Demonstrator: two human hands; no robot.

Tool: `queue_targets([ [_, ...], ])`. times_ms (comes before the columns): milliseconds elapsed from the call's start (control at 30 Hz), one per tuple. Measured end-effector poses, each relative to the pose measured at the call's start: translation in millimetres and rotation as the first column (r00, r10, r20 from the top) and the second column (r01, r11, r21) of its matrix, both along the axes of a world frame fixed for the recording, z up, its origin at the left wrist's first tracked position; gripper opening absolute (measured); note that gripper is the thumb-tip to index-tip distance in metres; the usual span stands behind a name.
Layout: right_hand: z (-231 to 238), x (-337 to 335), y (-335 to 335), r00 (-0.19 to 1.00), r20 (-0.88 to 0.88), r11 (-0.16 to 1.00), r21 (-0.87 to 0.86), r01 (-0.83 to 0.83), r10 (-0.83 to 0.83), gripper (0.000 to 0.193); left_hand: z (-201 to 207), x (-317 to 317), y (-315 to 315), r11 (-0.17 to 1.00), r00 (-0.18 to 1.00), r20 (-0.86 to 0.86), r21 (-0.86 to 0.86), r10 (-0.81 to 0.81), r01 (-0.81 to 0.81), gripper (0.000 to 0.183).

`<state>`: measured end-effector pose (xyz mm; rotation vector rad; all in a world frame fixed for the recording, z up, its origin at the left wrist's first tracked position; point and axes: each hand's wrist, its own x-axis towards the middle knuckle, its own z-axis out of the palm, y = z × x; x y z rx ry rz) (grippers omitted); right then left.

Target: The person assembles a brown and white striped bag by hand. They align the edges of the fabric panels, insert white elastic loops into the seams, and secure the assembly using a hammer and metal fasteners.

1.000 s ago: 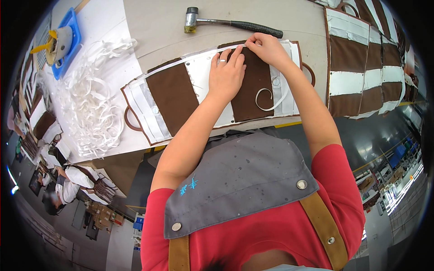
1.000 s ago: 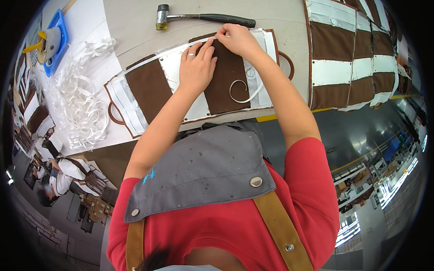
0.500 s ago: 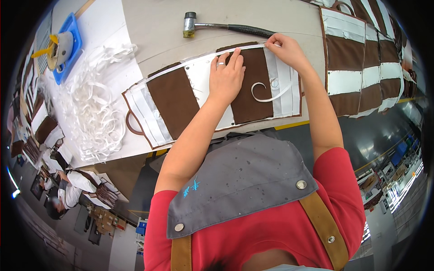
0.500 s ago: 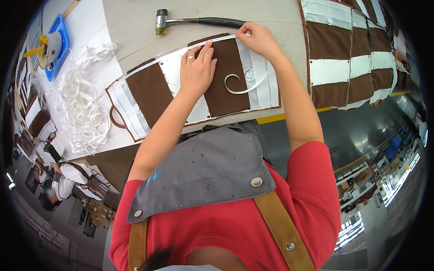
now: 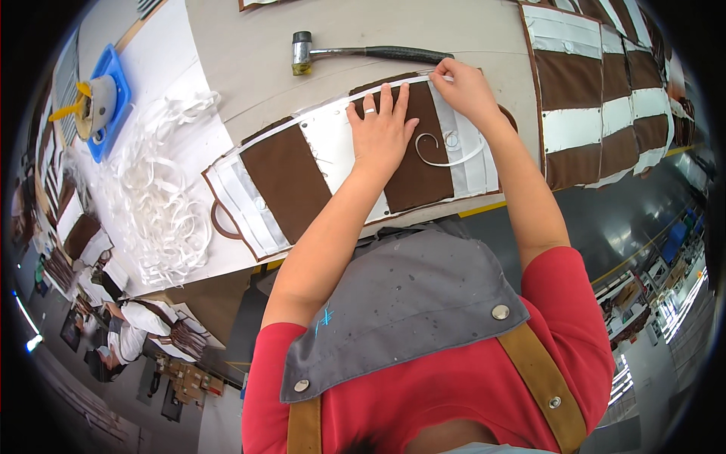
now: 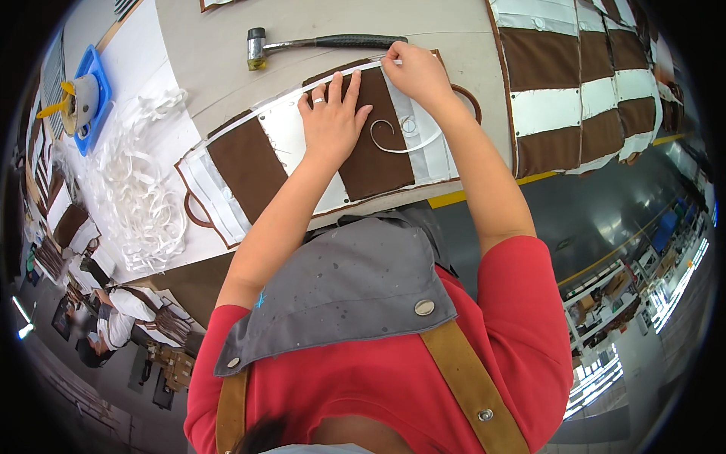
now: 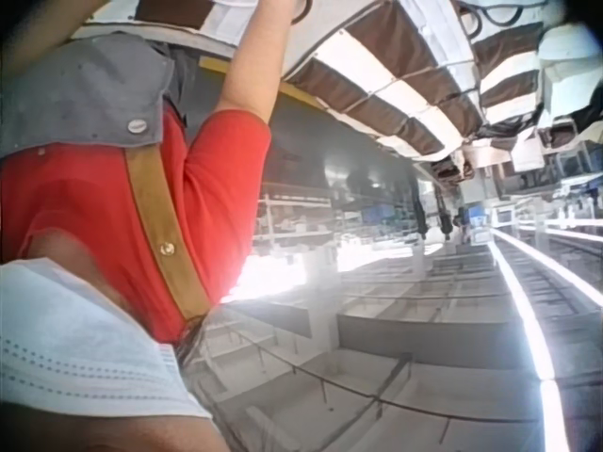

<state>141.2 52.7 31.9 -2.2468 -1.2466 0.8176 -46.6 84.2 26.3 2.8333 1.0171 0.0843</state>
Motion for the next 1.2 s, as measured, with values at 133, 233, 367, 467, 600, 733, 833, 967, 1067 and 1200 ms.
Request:
queue_targets([
  [133, -4, -2, 0, 0.997, 0.071, 1.000, 0.009, -0.010, 0.009, 0.020, 2, 3, 1, 1.000, 0.999, -0.037, -0.014, -0.004, 0.003, 0.056],
  [233, -1, -6, 1, 0.994, 0.112, 1.000, -0.006, -0.011, 0.012, 0.017, 4, 5, 3, 0.999, 0.999, -0.053, -0.039, 0.004, -0.006, 0.055],
  [367, 4, -11, 2, 0.988, 0.151, 1.000, -0.023, -0.020, 0.023, 0.015, 4, 9, 1, 0.998, 1.000, -0.011, -0.065, 0.015, -0.016, 0.058],
  [467, 3, -12, 0, 0.989, 0.144, 1.000, 0.004, -0.022, 0.021, 0.014, 4, 12, -7, 0.993, 0.993, 0.085, -0.081, -0.075, 0.082, 0.059],
  [600, 5, -14, -2, 0.993, 0.119, 1.000, 0.017, -0.008, 0.006, 0.014, 0, 18, -6, 0.983, 0.982, 0.127, -0.097, -0.143, 0.156, 0.058],
  [733, 6, -9, -10, 1.000, 0.019, 0.996, 0.088, -0.005, 0.004, 0.016, -5, 21, -2, 0.976, 0.982, 0.146, -0.163, -0.120, 0.144, 0.056],
  [833, 31, -5, -22, 0.996, -0.083, 0.999, 0.018, 0.031, -0.030, 0.018, -7, 20, -4, 0.982, 0.983, 0.133, -0.121, -0.129, 0.145, 0.056],
  [967, 36, 3, -36, 0.973, -0.187, 0.991, -0.019, 0.134, -0.136, 0.021, -8, 21, -6, 0.985, 0.979, 0.150, -0.082, -0.139, 0.152, 0.059],
  [1067, 29, 6, -34, 0.942, -0.240, 0.966, 0.048, 0.253, -0.234, 0.020, -9, 22, -6, 0.984, 0.977, 0.156, -0.081, -0.144, 0.158, 0.061],
  [1200, 13, 12, -28, 0.965, -0.113, 0.964, 0.090, 0.249, -0.238, 0.018, -5, 25, -6, 0.986, 0.981, 0.136, -0.082, -0.135, 0.147, 0.061],
])
